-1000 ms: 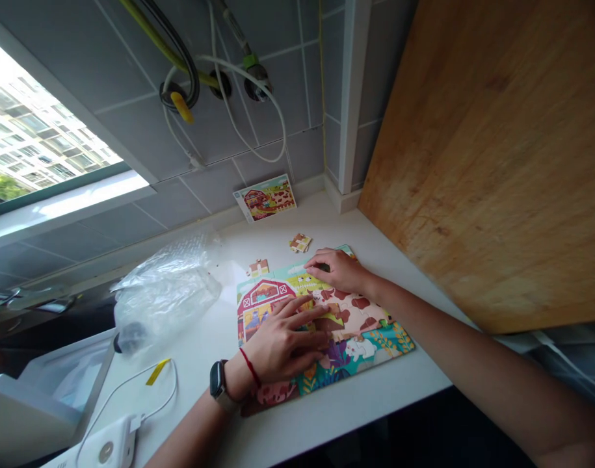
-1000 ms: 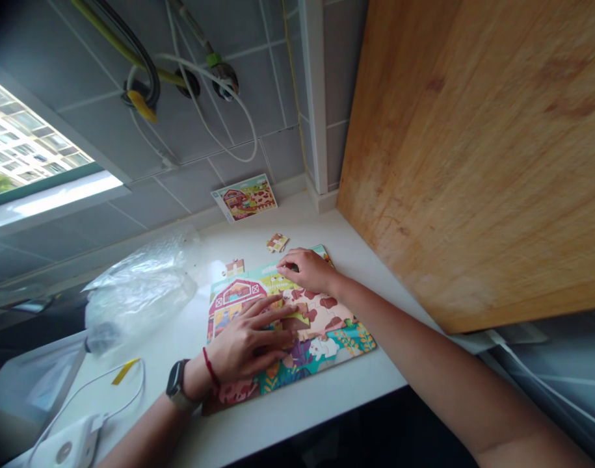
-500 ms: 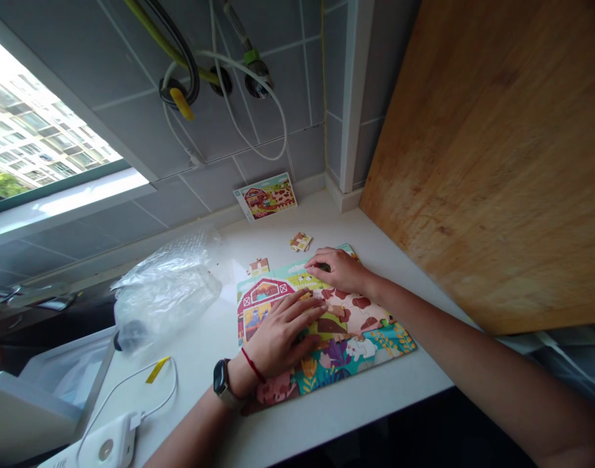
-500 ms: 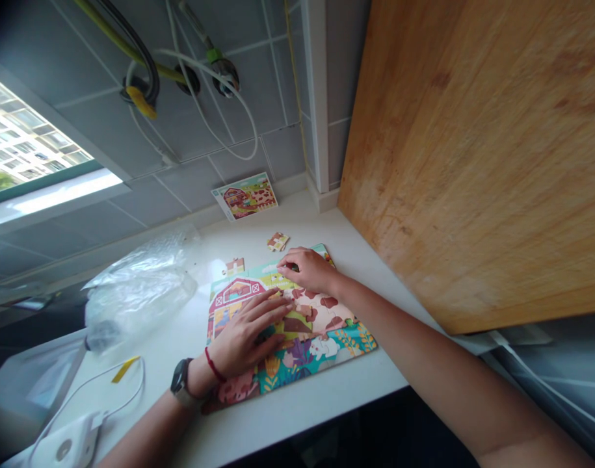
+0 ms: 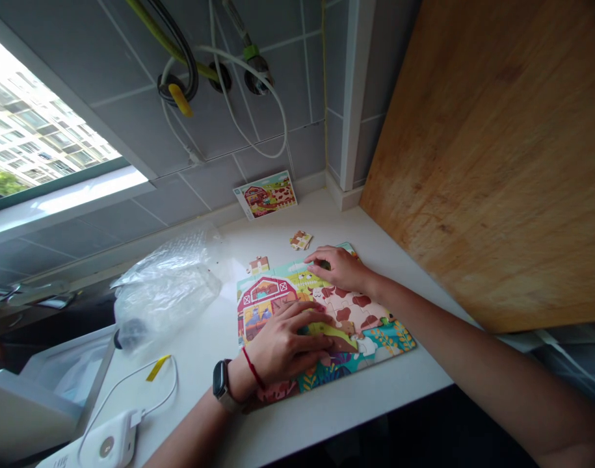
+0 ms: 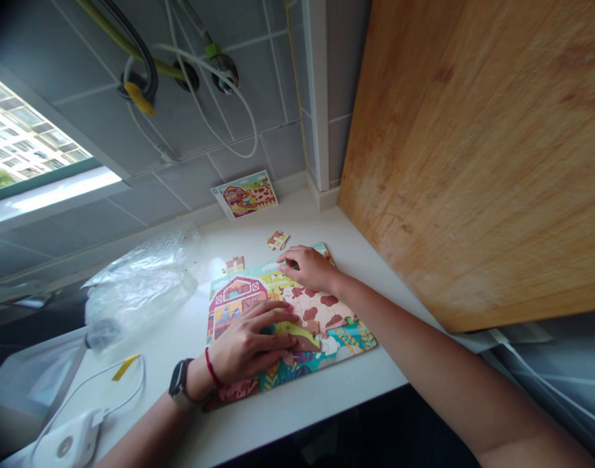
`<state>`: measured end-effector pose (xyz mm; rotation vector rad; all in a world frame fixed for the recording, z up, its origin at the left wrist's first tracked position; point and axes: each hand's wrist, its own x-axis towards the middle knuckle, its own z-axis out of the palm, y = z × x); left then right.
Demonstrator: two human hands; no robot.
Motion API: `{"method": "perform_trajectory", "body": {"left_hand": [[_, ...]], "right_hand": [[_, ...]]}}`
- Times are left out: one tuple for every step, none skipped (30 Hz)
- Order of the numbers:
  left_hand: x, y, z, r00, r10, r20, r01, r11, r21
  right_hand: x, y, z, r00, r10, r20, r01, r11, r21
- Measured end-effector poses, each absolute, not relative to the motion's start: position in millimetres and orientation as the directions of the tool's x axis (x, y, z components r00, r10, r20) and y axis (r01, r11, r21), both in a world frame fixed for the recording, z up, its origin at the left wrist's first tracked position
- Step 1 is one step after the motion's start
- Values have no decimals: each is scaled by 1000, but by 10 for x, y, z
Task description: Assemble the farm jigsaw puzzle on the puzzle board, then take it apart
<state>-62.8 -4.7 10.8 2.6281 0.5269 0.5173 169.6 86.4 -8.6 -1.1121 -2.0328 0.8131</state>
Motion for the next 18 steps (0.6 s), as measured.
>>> {"method": "perform_trajectory", "body": {"left_hand": [[-626, -57, 116, 866, 429, 256, 285, -845, 453], [-623, -67, 125, 869, 431, 245, 292, -844, 450], [-619, -76, 133, 871, 433, 233, 299, -842, 448], [-616, -84, 140, 873, 434, 222, 305, -841, 446], [-612, -91, 144, 875, 436, 209, 313, -840, 444], [-609, -97, 146, 877, 439, 196, 322, -839, 439], [-605, -103, 144, 878, 444, 180, 336, -838, 431], [-602, -109, 139, 878, 450, 165, 350, -837, 419], [-599, -115, 130, 878, 454, 152, 363, -838, 407], [-597, -120, 120, 878, 457, 142, 373, -840, 394], [-597, -124, 109, 878, 459, 136, 380, -841, 384], [-599, -124, 100, 875, 464, 140, 385, -841, 380], [-604, -119, 94, 865, 478, 152, 394, -835, 385], [-615, -109, 92, 843, 508, 176, 410, -820, 400], [-634, -91, 94, 804, 555, 211, 436, -793, 425], [-660, -66, 101, 747, 616, 252, 469, -756, 457], [-696, -33, 111, 675, 677, 294, 501, -712, 491], [-741, 8, 123, 592, 735, 330, 534, -665, 522]], "right_hand": [[1695, 863, -81, -412, 873, 260, 455, 444, -772], [1694, 861, -77, -413, 873, 260, 454, 445, -772], [1692, 860, -73, -414, 872, 261, 454, 446, -771], [1691, 859, -71, -415, 872, 260, 455, 447, -770], [1691, 858, -70, -417, 871, 259, 457, 447, -769], [1690, 857, -71, -416, 871, 260, 459, 448, -767], [1691, 857, -73, -417, 871, 261, 462, 450, -764], [1692, 858, -76, -418, 870, 262, 465, 453, -761], [1694, 859, -79, -419, 869, 264, 467, 456, -758], [1696, 861, -83, -421, 868, 265, 469, 458, -755], [1700, 863, -86, -422, 867, 266, 471, 460, -753], [1703, 865, -88, -423, 866, 266, 472, 461, -751], [1705, 866, -90, -425, 865, 266, 472, 462, -750], [1707, 867, -93, -425, 865, 266, 472, 463, -750], [1707, 868, -95, -424, 865, 267, 472, 463, -751], [1705, 867, -99, -424, 865, 267, 471, 463, -751], [1700, 865, -104, -423, 865, 268, 467, 462, -754], [1694, 863, -110, -422, 865, 270, 459, 461, -760]]}}
